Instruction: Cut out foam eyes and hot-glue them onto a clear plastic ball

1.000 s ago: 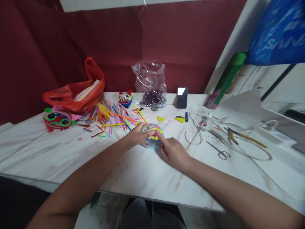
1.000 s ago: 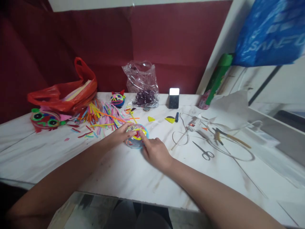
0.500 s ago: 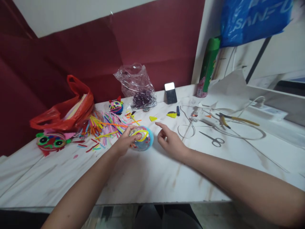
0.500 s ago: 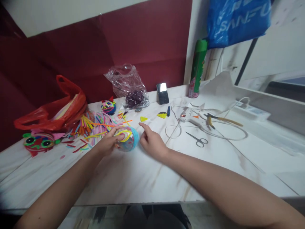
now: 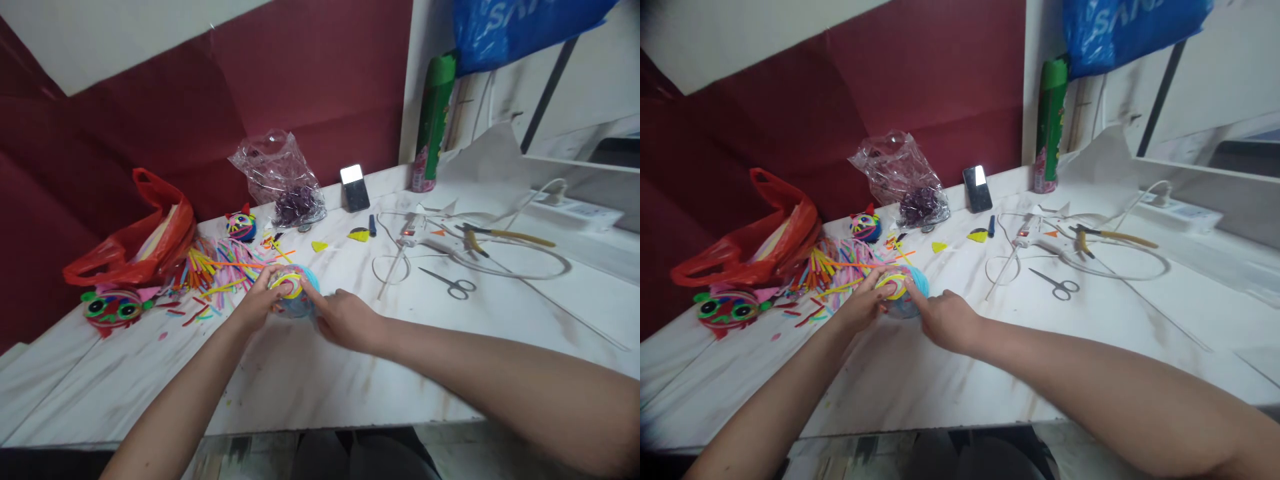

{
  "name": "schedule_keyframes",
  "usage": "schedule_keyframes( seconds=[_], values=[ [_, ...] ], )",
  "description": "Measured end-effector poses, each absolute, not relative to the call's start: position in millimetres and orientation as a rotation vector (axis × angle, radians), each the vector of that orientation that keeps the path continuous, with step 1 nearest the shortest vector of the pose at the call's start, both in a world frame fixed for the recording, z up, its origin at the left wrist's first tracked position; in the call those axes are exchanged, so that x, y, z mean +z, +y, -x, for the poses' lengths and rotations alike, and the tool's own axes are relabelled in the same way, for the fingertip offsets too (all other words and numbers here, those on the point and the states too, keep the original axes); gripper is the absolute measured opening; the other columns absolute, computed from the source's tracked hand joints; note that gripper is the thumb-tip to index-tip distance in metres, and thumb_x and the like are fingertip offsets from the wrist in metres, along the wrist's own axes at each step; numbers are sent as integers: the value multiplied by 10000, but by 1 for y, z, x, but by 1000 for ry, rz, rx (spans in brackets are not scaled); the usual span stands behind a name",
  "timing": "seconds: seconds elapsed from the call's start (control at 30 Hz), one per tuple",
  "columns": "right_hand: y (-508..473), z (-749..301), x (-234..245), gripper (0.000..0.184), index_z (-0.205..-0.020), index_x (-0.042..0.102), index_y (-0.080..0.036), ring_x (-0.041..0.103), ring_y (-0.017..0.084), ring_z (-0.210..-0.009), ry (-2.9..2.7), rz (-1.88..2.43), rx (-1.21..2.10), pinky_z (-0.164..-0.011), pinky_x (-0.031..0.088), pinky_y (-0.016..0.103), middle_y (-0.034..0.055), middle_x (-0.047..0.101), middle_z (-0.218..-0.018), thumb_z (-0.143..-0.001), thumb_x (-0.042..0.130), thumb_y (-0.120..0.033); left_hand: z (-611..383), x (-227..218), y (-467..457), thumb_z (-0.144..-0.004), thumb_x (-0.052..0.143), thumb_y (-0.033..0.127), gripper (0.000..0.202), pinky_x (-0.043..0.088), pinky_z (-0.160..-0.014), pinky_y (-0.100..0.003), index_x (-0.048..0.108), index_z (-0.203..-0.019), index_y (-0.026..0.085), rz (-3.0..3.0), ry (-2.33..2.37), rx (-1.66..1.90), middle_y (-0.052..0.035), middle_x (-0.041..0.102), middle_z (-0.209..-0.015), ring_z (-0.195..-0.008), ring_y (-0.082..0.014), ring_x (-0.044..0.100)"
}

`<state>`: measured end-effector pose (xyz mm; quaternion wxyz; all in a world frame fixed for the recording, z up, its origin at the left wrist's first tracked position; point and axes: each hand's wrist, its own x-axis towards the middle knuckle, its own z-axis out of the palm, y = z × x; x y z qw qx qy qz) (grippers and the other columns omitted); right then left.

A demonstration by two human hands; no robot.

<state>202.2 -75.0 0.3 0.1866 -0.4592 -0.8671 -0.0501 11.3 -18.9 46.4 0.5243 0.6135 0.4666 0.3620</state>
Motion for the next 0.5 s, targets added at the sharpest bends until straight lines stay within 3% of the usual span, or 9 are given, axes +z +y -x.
schedule_keyframes(
  seconds=[0.2, 0.37, 0.5],
  values=[
    [-79, -197, 0, 715, -1492, 188, -44, 649, 215, -645, -2487, 1380, -350, -621, 397, 341, 101, 714, -771, -841, 464, -155, -14, 50, -21, -611, 763, 422, 616, 375, -448, -180, 495, -1132, 231, -1438, 1133, 851, 13, 624, -858, -578, -105, 566],
    [-80, -196, -2, 768, -1504, 120, -56, 656, 216, -645, -2466, 1391, -246, -590, 405, 329, 104, 730, -816, -834, 478, -169, -15, 50, -22, -613, 765, 405, 650, 385, -464, -191, 483, -1172, 233, -1429, 1114, 852, 1, 632, -892, -593, -112, 572],
    [-80, -198, 0, 735, -1492, 177, -87, 658, 215, -651, -2446, 1392, -150, -571, 401, 307, 115, 739, -833, -826, 478, -170, -14, 49, -20, -598, 776, 404, 639, 409, -514, -202, 493, -1140, 215, -1429, 1084, 871, -6, 639, -910, -596, -101, 564]
  ],
)
